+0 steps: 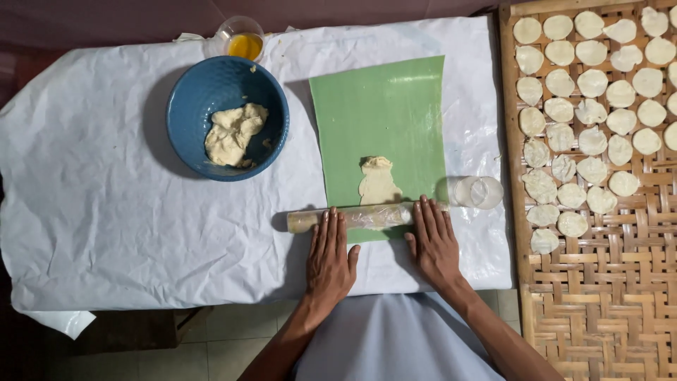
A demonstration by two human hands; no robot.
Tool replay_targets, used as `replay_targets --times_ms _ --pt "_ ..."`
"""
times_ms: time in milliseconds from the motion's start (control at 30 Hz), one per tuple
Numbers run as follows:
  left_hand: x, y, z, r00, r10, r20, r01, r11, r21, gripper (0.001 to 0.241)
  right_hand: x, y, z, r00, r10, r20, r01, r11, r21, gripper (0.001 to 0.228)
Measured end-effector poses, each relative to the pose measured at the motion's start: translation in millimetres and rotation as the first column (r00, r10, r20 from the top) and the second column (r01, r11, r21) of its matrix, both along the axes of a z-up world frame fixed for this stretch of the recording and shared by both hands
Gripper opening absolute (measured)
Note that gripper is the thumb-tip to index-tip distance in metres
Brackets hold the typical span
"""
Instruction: Roll out dough and cut into small circles using a round cutter.
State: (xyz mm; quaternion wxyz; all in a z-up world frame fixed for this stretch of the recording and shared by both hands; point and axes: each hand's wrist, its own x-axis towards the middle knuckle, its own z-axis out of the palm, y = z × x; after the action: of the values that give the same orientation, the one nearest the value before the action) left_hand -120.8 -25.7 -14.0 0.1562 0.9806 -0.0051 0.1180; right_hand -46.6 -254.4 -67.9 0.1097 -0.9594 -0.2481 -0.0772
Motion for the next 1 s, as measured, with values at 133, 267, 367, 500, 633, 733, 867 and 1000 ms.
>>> replay_targets --times_ms 133,267,367,500,633,733,867,1000 --pt "32.7 9.9 11.9 0.999 0.034 -0.017 -0.036 0.995 -0.097 0.063 36.0 14.3 32.3 1.0 0.01 -0.026 -0.008 0.996 0.086 0.063" --pt "99.4 22.1 20.2 0.985 0.14 0.1 -0.138 0.99 -0.027 0.064 93.0 48.3 60.5 0.997 -0.059 -0.055 0.066 0.99 0.123 0.064" --pt "116.5 27.7 0.9 0.984 0.158 0.085 -0.162 0.986 0.045 0.064 113.0 58.8 42.0 0.991 -0.062 -0.116 0.069 0.996 0.056 0.07" --pt "100.1 17.8 -6.2 0.979 0.18 0.1 -0.189 0.978 0.092 0.061 97.3 49.7 31.1 0.998 -0.039 -0.057 0.042 0.998 0.041 0.07" --pt "52.0 4.5 -4.0 0.993 0.112 0.044 -0.114 0.993 0.043 0.056 47.5 25.8 16.3 0.999 -0.027 -0.047 0.03 0.997 0.066 0.065" --pt "19.4 -4.3 -5.5 0.997 0.083 0.004 -0.083 0.997 0.0 0.055 13.3 7.8 2.1 0.998 -0.023 -0.061 0.027 0.997 0.069 0.062" --pt "-12.0 -8.0 -4.5 1.0 0.022 0.013 -0.022 0.999 -0.034 0.052 -17.1 -6.1 1.3 1.0 -0.009 0.018 0.007 0.993 0.114 0.058" --pt "-12.2 10.5 -16.7 0.999 -0.019 0.043 0.018 1.0 0.021 0.046 -6.2 -7.3 19.7 0.996 0.012 0.089 -0.026 0.986 0.163 0.064"
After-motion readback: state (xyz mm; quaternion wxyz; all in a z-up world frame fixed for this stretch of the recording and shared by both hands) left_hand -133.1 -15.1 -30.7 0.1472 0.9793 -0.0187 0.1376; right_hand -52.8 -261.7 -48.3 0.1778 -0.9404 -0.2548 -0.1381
